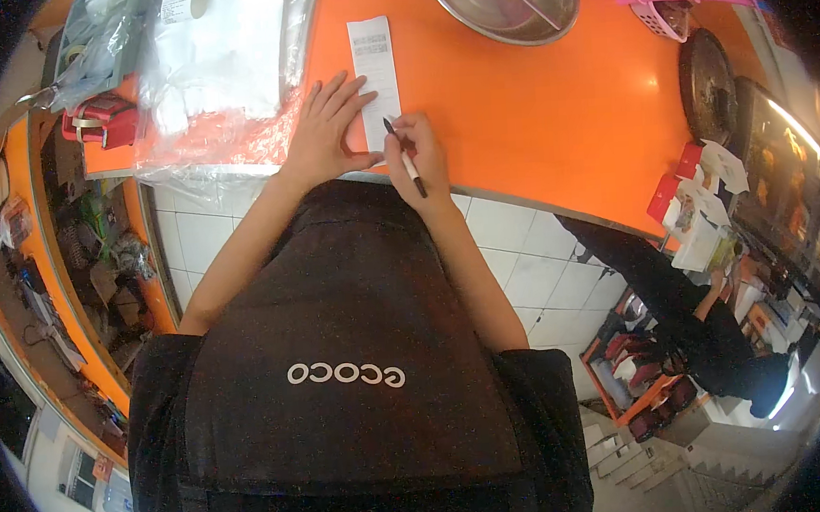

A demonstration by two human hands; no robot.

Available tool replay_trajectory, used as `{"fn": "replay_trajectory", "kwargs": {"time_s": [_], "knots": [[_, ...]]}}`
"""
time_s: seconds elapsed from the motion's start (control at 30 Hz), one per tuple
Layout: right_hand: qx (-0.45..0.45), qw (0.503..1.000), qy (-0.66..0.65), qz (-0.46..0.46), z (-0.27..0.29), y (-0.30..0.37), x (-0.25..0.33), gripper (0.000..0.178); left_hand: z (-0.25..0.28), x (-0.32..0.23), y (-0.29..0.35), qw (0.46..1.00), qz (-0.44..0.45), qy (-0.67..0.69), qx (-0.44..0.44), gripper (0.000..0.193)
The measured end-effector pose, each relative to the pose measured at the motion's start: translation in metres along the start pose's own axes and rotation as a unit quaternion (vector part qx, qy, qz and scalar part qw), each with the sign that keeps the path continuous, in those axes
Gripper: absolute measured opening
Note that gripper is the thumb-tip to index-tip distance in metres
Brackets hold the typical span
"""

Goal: The person folds cardboard boxes, uses a handheld device to print a receipt, checks order information on multiple smartphones, and prepares a plastic bag on a service counter.

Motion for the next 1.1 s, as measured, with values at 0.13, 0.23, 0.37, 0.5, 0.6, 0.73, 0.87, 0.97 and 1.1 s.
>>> {"fn": "replay_trajectory", "kwargs": {"time_s": [0.13, 0.23, 0.37, 0.5, 0.6, 0.73, 0.87, 0.97, 1.1], "knots": [[0.044, 0.999, -0.001, 0.010, -0.004, -0.006, 0.002, 0.010, 0.001, 0.000, 0.001, 1.000, 0.000, -0.006, -0.003, 0.086], [0.052, 0.998, 0.010, 0.016, -0.006, -0.012, -0.003, 0.011, 0.002, 0.000, 0.002, 1.000, 0.004, 0.007, -0.003, 0.085], [0.056, 0.998, 0.013, 0.033, -0.008, -0.017, 0.005, 0.012, 0.003, -0.001, 0.002, 1.000, 0.005, 0.002, -0.007, 0.085], [0.066, 0.997, 0.035, 0.009, -0.007, -0.020, -0.001, 0.012, 0.003, 0.001, 0.003, 1.000, 0.009, 0.007, -0.005, 0.086], [0.067, 0.996, 0.059, -0.015, -0.004, -0.015, -0.011, 0.008, 0.000, 0.001, 0.004, 1.000, 0.010, 0.002, -0.004, 0.087], [0.074, 0.997, 0.038, -0.010, -0.003, -0.012, -0.015, 0.008, 0.001, 0.002, 0.003, 1.000, 0.011, -0.001, -0.002, 0.088], [0.083, 0.993, 0.065, -0.051, -0.002, -0.015, -0.014, 0.007, 0.001, 0.002, 0.003, 1.000, 0.013, -0.001, -0.001, 0.088], [0.064, 0.997, 0.025, -0.041, -0.001, -0.010, -0.018, 0.008, 0.001, 0.002, 0.003, 1.000, 0.014, 0.003, 0.004, 0.087], [0.063, 0.997, -0.010, -0.037, 0.001, -0.006, -0.018, 0.008, 0.001, 0.001, 0.002, 1.000, 0.014, 0.001, 0.006, 0.087]]}}
Point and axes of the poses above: each hand's wrist, its own y-axis away from the middle knuckle, its own z-axis out of the back of the hand, x = y × z, the point moved 8 cm from there along -y, towards the middle knuckle, and after that the axes turned 8 degrees about z, right-handed, at the moved point
